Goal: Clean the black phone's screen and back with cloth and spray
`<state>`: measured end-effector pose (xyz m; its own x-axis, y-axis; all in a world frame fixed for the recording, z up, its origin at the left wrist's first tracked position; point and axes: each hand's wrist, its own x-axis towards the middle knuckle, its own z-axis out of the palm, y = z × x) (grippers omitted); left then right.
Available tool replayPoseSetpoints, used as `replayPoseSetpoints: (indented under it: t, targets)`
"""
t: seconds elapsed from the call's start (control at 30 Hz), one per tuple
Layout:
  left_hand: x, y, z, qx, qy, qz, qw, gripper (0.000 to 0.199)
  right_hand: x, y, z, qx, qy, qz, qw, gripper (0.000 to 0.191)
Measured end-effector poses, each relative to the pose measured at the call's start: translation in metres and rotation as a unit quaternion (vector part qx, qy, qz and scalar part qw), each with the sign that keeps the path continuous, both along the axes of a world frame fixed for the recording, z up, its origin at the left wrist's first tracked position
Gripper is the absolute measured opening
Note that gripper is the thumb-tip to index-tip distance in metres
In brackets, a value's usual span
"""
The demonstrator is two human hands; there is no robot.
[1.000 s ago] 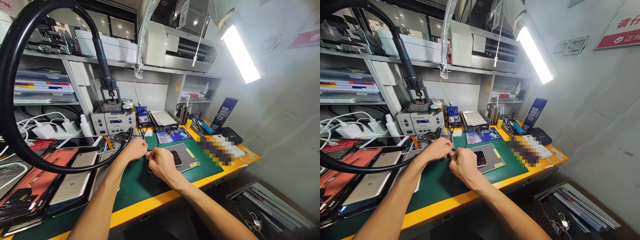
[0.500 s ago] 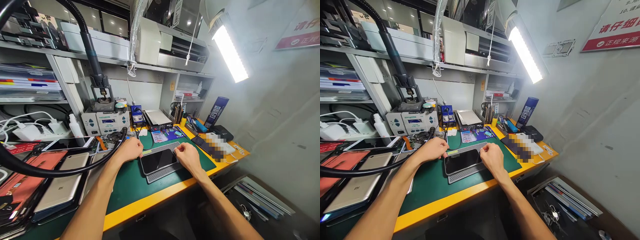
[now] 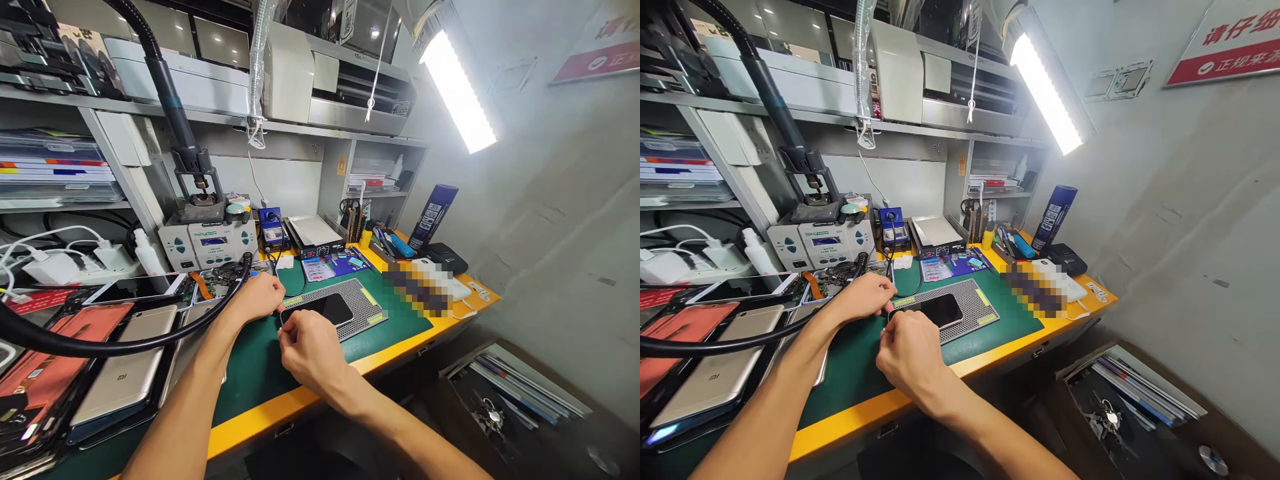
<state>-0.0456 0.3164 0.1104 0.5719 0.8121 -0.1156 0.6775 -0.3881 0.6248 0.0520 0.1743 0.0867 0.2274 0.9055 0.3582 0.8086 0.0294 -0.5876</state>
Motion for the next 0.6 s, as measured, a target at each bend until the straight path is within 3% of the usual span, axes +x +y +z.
replayPoseSetpoints:
  t: [0.1, 0.3, 0.6]
  targets:
    - [0.001, -0.001, 0.002, -0.002, 0.002, -0.001, 1.0, 0.022, -0.001, 0.005, -0.004, 0.015, -0.03, -0.029, 0.999, 0.012]
    - [0.001, 0.0, 0.0, -0.007, 0.009, 0.006, 1.0, 0.022, 0.024, 0.009, -0.005, 0.015, -0.051, -0.072, 0.996, 0.01]
    - [0.001, 0.0, 0.001, -0.006, 0.006, 0.007, 1.0, 0.024, 0.1, -0.006, -0.002, -0.035, -0.021, -0.189, 0.981, 0.012]
